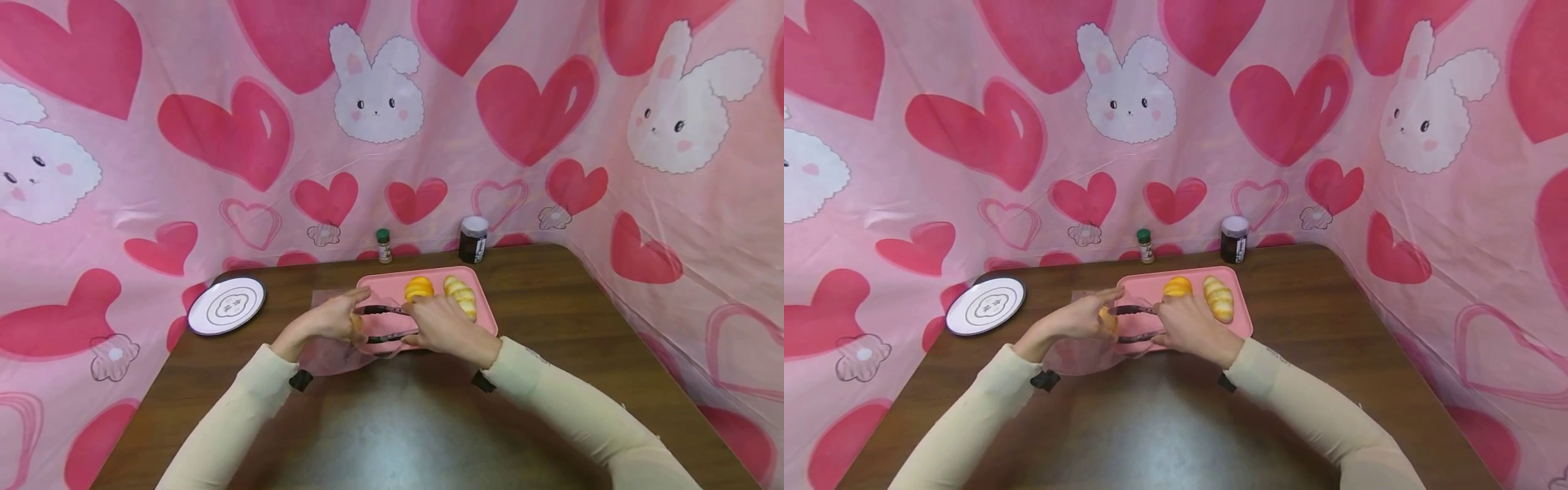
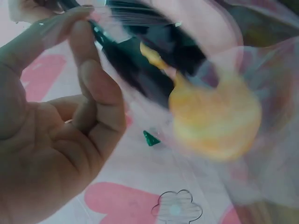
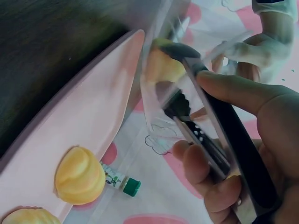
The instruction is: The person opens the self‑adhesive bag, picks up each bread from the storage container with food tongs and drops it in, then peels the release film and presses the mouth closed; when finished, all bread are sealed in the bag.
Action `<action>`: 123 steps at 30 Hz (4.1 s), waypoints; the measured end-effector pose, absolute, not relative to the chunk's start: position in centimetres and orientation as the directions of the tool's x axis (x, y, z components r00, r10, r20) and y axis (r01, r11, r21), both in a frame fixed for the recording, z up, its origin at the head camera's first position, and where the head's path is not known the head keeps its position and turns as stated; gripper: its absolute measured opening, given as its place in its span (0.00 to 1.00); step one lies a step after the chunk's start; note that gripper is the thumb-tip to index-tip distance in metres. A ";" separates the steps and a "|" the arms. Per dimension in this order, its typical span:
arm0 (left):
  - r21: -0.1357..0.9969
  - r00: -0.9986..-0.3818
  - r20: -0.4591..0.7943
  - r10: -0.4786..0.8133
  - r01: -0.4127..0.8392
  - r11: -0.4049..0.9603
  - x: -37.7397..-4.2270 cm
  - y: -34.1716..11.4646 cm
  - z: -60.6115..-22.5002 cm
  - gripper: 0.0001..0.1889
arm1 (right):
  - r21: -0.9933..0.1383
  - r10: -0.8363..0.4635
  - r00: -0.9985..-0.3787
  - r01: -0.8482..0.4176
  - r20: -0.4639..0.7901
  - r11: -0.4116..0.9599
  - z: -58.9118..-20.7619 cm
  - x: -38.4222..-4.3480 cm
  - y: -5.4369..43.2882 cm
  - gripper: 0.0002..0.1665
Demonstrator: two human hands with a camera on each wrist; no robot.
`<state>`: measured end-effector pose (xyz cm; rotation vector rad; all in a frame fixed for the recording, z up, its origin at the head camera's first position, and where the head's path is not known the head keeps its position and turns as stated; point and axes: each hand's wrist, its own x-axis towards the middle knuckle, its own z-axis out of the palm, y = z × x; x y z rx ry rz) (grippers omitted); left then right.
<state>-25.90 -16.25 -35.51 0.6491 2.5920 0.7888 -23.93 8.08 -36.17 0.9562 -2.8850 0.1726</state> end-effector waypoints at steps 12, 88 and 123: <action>0.464 -0.875 -0.213 0.434 0.300 0.833 -25.8 -16.0 -35.1 0.50 | -0.078 -0.566 -0.819 -0.573 0.097 0.816 -36.0 -23.5 7.8 0.28; 0.618 -0.814 -0.221 0.537 0.309 0.723 -26.3 -16.7 -34.7 0.49 | -0.129 -0.587 -0.797 -0.603 0.142 0.787 -35.3 -24.8 9.0 0.34; 0.593 -0.861 -0.243 0.448 0.233 0.771 -27.2 -18.6 -34.4 0.50 | -0.346 -0.478 -0.874 -0.476 0.087 0.808 -32.6 -26.9 18.7 0.44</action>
